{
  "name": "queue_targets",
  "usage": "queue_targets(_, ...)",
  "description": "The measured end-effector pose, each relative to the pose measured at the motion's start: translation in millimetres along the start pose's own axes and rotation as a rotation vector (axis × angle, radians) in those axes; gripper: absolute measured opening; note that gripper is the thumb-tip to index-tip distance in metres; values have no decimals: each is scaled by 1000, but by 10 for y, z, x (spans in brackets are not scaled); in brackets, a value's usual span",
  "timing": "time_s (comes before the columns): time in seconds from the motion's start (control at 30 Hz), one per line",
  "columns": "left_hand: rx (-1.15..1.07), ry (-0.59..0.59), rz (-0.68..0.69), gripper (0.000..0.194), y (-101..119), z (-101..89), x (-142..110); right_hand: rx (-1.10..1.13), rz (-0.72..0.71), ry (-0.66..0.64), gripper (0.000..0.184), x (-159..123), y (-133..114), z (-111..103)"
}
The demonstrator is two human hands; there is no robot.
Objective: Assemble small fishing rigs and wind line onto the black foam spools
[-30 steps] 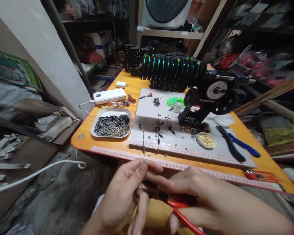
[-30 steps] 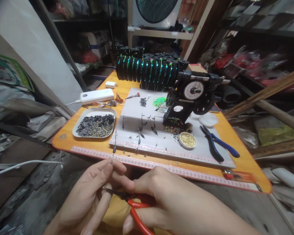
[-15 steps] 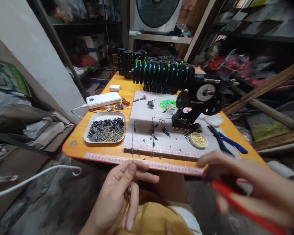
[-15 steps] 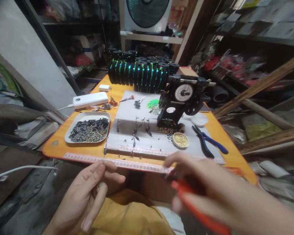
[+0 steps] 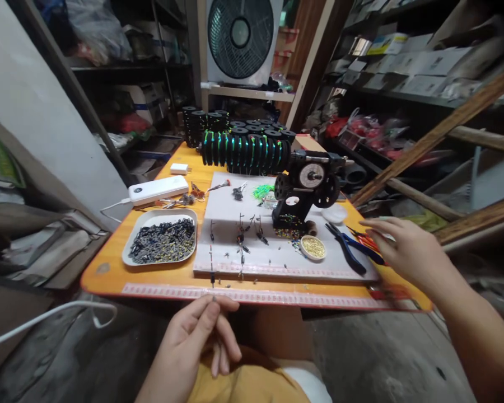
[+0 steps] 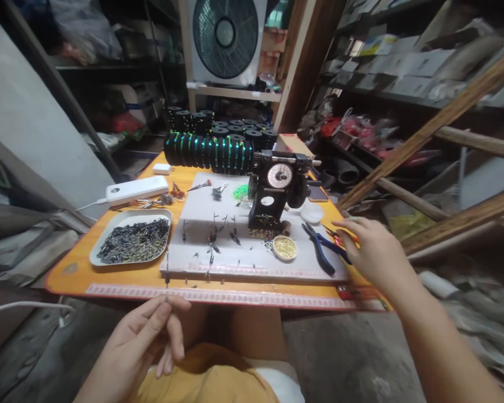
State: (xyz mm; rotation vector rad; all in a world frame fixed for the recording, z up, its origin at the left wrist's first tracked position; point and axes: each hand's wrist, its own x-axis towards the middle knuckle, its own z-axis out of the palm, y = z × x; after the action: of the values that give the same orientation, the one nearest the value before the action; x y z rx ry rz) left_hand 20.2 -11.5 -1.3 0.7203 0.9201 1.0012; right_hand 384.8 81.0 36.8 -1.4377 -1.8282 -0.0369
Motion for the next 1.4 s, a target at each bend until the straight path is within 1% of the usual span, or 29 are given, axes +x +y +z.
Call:
queue_targets(0.03, 6, -14, 11, 33, -11, -7, 5, -13, 7, 4, 14, -12, -278, 75)
queue_targets(0.07, 13, -26, 21, 33, -21, -12, 8, 69, 23, -70, 18, -26, -573, 169)
queue_targets(0.17, 40, -33, 52, 31, -39, -16, 2, 492, 141, -571, 31, -52, -1401, 571)
queue_targets(0.2, 56, -33, 59, 31, -39, -18, -4, 622, 152, -660, 34, -47, -1613, 725)
queue_targets(0.27, 110, -35, 83, 32, -27, -35, -14, 889, 215, -816, 39, -16, -1912, 1005)
queue_targets(0.3, 142, -32, 96, 32, -14, -52, -17, 970, 244, -863, 40, 7, -2002, 1109)
queue_targets(0.33, 170, -29, 113, 32, 5, -73, -18, 1012, 246, -883, 37, 32, -2062, 1183)
queue_targets(0.4, 198, -30, 167, 39, 57, -120, -16, 1012, 219, -884, 33, 83, -2120, 1241)
queue_targets(0.47, 207, -45, 220, 46, 120, -155, -13, 965, 175, -873, 30, 125, -2137, 1216)
queue_targets(0.57, 286, -39, 250, 39, 189, -170, -20, 913, 138, -849, 29, 148, -2138, 1161)
queue_targets(0.6, 315, -37, 242, 38, 192, -173, -28, 933, 146, -832, 27, 143, -2134, 1158)
queue_targets(0.67, 329, -48, 214, 38, 158, -189, -50, 1078, 221, -826, 27, 117, -2122, 1184)
queue_targets(0.77, 192, -78, 136, 38, 25, -249, -96, 1418, 440, -926, 29, 55, -2110, 1272)
queue_targets(0.8, 126, -77, 120, 38, -27, -269, -112, 1491, 497, -948, 29, 34, -2112, 1305)
queue_targets(0.87, -9, -89, 103, 39, -124, -288, -146, 1561, 558, -926, 28, -7, -2129, 1366)
queue_targets(0.97, -216, -208, 121, 38, -224, -254, -194, 1582, 595, -882, 29, -57, -2165, 1426)
queue_targets(1.03, -338, -297, 135, 38, -263, -213, -218, 1584, 600, -896, 30, -78, -2178, 1436)
queue_targets(1.07, -378, -324, 133, 38, -278, -197, -226, 1580, 595, -910, 30, -85, -2179, 1431)
queue_targets(1.17, -420, -323, 76, 38, -308, -189, -233, 1528, 557, -950, 31, -88, -2157, 1387)
queue_targets(1.23, -368, -294, 39, 39, -302, -216, -225, 1452, 504, -957, 32, -74, -2130, 1338)
queue_targets(1.3, -176, -214, 56, 36, -247, -252, -209, 1325, 419, -936, 33, -45, -2104, 1280)
queue_targets(1.33, -27, -144, 99, 33, -196, -268, -198, 1254, 371, -920, 33, -22, -2095, 1248)
queue_targets(1.4, 298, 36, 242, 26, -49, -286, -166, 1151, 258, -887, 32, 39, -2088, 1183)
